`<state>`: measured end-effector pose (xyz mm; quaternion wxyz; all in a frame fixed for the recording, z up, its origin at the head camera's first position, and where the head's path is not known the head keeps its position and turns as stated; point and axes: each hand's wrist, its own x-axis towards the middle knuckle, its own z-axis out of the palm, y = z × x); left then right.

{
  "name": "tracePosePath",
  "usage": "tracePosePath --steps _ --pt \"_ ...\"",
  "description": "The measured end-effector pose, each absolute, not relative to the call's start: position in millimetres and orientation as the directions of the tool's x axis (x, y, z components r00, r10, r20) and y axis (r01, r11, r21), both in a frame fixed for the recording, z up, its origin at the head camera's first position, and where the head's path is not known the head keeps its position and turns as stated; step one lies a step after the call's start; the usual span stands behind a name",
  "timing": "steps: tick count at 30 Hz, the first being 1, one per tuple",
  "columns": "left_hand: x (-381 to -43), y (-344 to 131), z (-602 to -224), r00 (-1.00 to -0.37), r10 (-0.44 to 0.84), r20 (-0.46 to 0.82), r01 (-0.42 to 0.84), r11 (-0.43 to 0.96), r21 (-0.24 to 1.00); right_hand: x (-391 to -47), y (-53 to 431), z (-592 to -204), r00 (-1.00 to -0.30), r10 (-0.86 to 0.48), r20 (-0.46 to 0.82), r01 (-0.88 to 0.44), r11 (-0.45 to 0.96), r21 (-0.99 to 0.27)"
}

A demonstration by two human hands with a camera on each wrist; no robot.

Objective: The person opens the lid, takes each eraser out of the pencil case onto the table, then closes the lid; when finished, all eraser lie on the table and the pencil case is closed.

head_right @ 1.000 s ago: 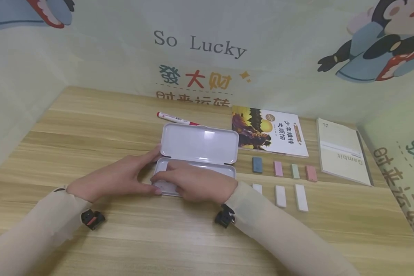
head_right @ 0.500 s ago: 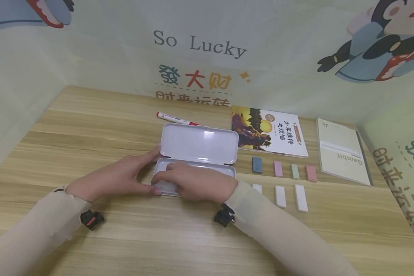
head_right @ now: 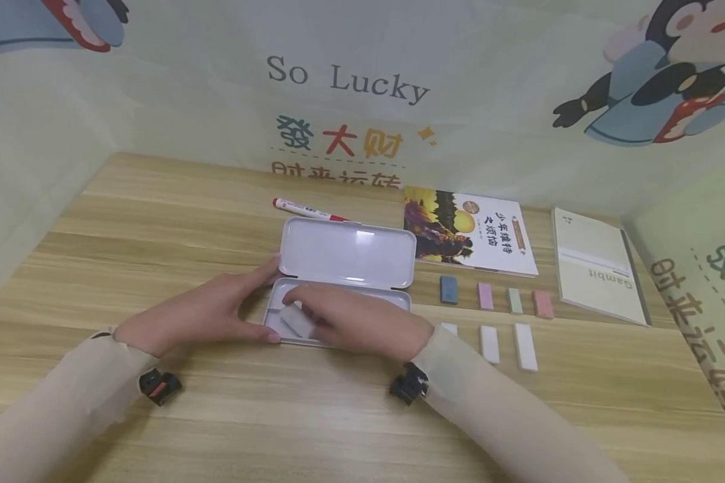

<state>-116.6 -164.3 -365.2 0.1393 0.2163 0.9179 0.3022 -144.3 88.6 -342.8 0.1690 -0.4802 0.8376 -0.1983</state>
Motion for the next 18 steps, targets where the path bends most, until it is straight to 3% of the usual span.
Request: tracePosePath --steps 18 --pt "-116.7 -161.5 -364.7 -0.878 0.457 -0.138 0.292 0.742 0.603 -131.6 122.9 -343.6 -0.648 -0.760 -0.044 -0.510 0.477 -0.716"
